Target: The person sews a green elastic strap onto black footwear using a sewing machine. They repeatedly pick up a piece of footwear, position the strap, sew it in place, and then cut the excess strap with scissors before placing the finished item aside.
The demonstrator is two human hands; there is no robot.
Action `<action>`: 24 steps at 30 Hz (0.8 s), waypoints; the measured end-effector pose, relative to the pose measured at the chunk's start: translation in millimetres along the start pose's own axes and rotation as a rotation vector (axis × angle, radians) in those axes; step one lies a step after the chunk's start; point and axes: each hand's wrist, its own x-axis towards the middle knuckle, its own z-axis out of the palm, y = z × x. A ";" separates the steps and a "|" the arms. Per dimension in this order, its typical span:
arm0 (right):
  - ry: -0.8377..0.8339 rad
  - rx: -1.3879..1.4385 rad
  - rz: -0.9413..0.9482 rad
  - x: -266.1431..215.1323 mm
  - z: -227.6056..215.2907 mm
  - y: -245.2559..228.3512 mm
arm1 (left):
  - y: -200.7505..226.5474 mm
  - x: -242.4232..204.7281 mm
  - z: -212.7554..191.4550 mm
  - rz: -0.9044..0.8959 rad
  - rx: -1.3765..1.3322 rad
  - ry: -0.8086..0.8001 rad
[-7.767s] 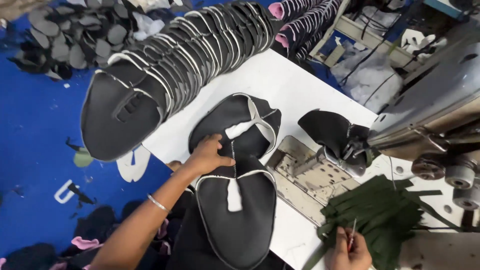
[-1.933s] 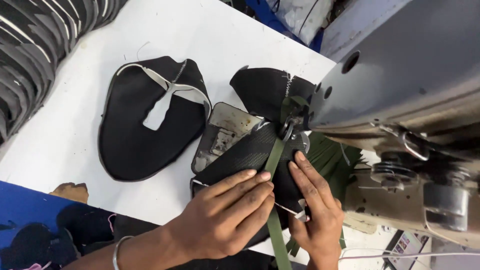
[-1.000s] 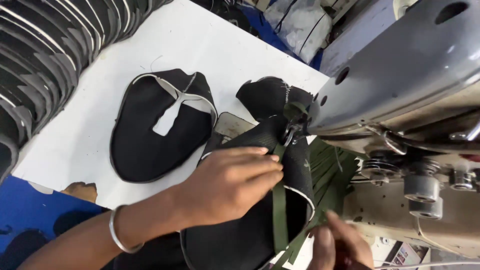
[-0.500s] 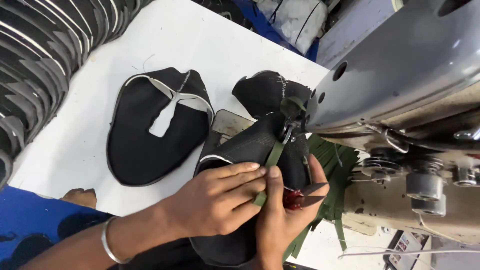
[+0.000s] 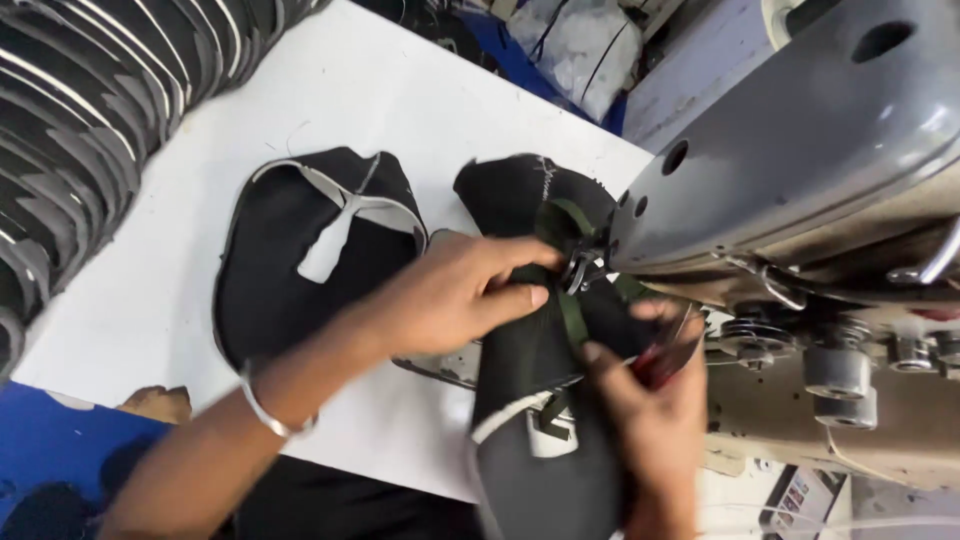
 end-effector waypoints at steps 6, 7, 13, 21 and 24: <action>-0.557 -0.137 0.324 101.1 -40.2 30.2 | 35.6 -16.7 71.7 -0.346 -0.177 0.507; -0.646 -0.219 0.213 105.8 -40.7 28.8 | 35.9 -17.4 77.6 -0.303 -0.144 0.589; -0.758 -0.294 -0.063 112.1 -31.4 15.6 | 36.4 -13.9 93.7 -0.310 -0.079 0.716; -0.278 -0.503 -0.030 82.2 -48.0 -0.9 | 42.4 -18.9 93.9 -0.311 -0.065 0.809; -0.168 -0.566 -0.001 45.0 -59.8 7.7 | 25.7 -34.8 76.4 -0.249 -0.026 0.734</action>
